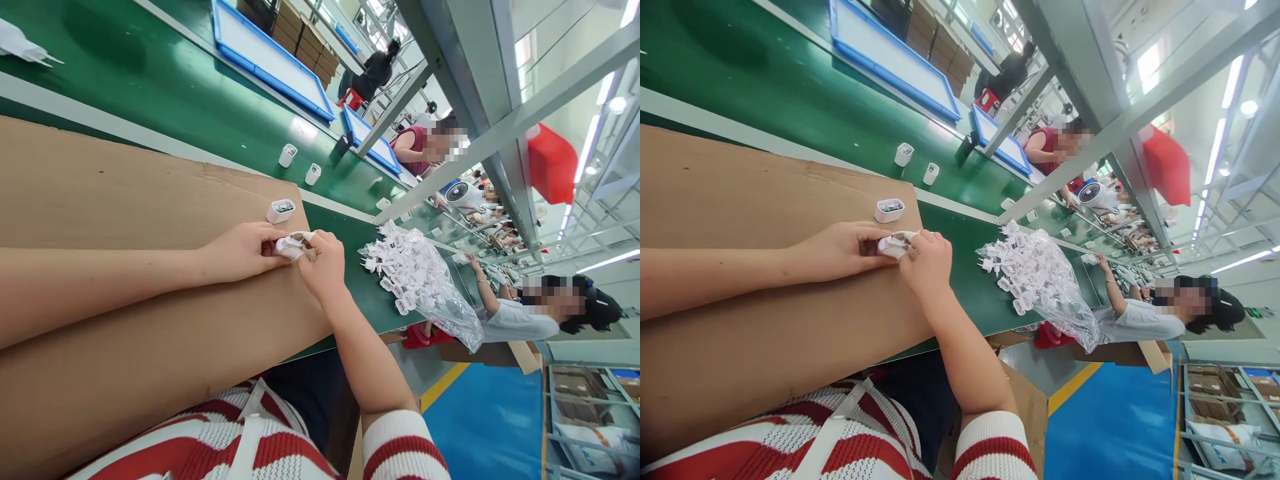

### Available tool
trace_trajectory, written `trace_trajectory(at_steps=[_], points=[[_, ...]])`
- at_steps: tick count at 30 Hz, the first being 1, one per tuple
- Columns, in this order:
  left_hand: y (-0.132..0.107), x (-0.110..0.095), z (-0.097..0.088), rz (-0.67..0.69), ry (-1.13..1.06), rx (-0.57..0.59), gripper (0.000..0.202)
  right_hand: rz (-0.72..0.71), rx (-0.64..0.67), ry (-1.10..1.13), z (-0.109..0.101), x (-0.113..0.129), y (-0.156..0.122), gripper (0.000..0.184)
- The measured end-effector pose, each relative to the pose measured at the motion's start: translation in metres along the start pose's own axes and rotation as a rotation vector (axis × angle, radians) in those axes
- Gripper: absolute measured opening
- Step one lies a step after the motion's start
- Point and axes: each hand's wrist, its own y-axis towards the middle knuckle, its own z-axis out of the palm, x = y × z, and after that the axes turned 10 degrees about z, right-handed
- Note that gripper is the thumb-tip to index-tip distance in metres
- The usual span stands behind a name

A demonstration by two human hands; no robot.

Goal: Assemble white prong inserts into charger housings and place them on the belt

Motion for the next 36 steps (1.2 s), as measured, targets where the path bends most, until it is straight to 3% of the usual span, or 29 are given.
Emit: trace_trajectory(at_steps=[3,6,8,11,14,17,19,21,22,24,26,28,29,33,36], points=[[-0.001,-0.002,0.001,0.017,0.019,0.007,0.061,0.08,-0.028,0.298,0.014,-0.006,-0.003,0.033],[-0.004,-0.015,-0.009,0.039,0.086,0.003,0.055,0.13,-0.093,0.513,0.006,-0.03,-0.006,0.048],[-0.004,-0.024,-0.026,0.076,0.138,-0.081,0.056,0.2,-0.203,0.431,-0.009,-0.059,-0.009,0.041],[0.01,-0.025,-0.064,0.002,0.297,-0.285,0.059,0.469,-0.263,0.025,-0.029,-0.105,-0.014,0.033],[0.039,0.001,-0.107,-0.182,0.485,-0.382,0.06,0.635,-0.181,-0.135,-0.034,-0.132,-0.015,0.039],[0.069,0.037,-0.141,-0.408,0.571,-0.399,0.06,0.608,-0.164,-0.113,-0.026,-0.137,-0.016,0.042],[0.084,0.054,-0.153,-0.543,0.548,-0.352,0.062,0.583,-0.22,0.015,-0.018,-0.136,-0.016,0.037],[0.092,0.06,-0.155,-0.619,0.514,-0.302,0.075,0.579,-0.303,0.271,-0.01,-0.135,-0.014,0.028],[0.095,0.061,-0.152,-0.623,0.527,-0.334,0.086,0.584,-0.337,0.416,-0.007,-0.135,-0.012,0.025],[0.098,0.06,-0.14,-0.502,0.608,-0.482,0.105,0.599,-0.35,0.744,-0.003,-0.136,-0.008,0.025],[0.103,0.061,-0.127,-0.288,0.69,-0.577,0.107,0.592,-0.274,1.119,-0.002,-0.135,-0.002,0.026],[0.112,0.067,-0.117,-0.188,0.732,-0.511,0.103,0.571,-0.156,1.488,-0.004,-0.134,0.002,0.023],[0.117,0.071,-0.113,-0.226,0.746,-0.43,0.101,0.568,-0.097,1.593,-0.006,-0.133,0.003,0.02],[0.138,0.079,-0.11,-0.457,0.812,-0.191,0.078,0.591,0.039,1.657,-0.009,-0.13,-0.001,0.025],[0.14,0.062,-0.111,-0.425,0.816,-0.265,0.074,0.603,0.071,1.618,-0.009,-0.129,-0.006,0.03]])
